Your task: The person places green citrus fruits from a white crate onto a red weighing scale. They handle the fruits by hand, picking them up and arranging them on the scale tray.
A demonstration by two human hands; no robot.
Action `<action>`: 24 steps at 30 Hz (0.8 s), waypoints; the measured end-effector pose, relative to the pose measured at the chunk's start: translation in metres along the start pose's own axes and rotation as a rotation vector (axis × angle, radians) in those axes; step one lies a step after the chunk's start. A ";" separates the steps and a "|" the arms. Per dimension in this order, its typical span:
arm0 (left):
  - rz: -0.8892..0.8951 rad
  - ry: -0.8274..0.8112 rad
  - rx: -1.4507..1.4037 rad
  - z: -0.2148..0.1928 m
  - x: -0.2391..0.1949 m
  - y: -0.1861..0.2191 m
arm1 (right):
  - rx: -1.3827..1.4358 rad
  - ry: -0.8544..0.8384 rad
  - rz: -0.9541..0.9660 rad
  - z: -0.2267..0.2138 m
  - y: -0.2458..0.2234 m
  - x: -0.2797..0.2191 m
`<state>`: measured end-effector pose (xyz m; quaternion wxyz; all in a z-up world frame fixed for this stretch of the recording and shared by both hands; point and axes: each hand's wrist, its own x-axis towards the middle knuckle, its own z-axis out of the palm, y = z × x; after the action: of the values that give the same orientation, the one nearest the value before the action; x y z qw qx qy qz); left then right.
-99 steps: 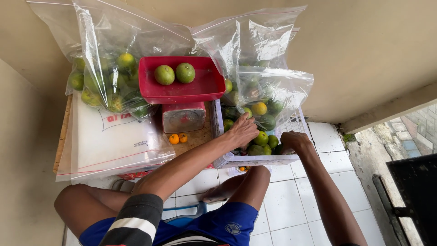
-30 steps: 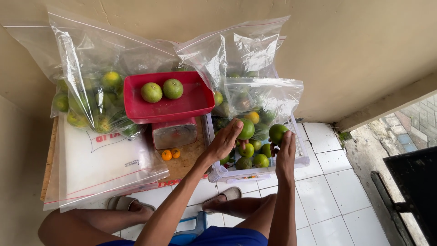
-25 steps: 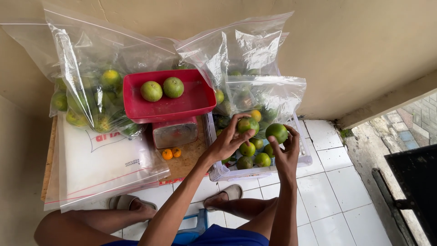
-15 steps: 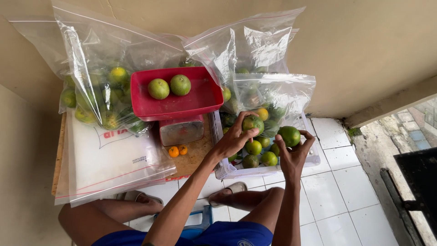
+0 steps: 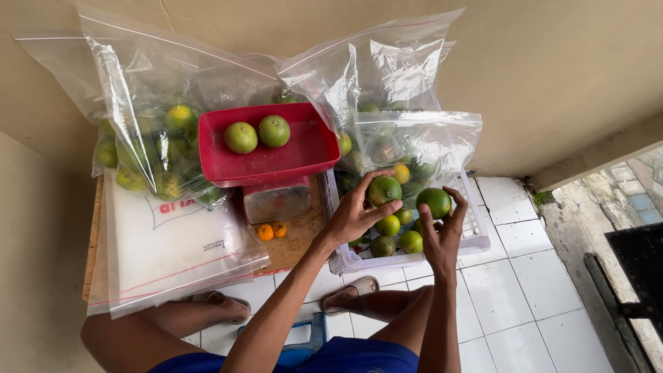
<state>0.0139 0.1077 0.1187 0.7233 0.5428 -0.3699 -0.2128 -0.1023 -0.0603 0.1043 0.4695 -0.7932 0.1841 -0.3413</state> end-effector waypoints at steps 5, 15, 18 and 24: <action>-0.042 -0.015 -0.001 -0.001 0.000 -0.009 | -0.082 -0.017 -0.019 0.003 -0.001 0.003; -0.039 -0.042 0.052 -0.006 0.001 -0.025 | 0.130 -0.056 0.195 0.005 0.027 0.009; -0.054 -0.013 0.058 -0.004 -0.001 -0.025 | 0.251 0.055 0.313 0.007 0.020 0.010; -0.204 0.015 -0.046 -0.003 0.005 -0.021 | 0.282 -0.040 0.342 -0.002 0.002 0.018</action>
<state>0.0213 0.0996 0.1004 0.7130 0.5625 -0.3024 -0.2896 -0.0910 -0.0732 0.1101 0.6303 -0.6836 0.2570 -0.2633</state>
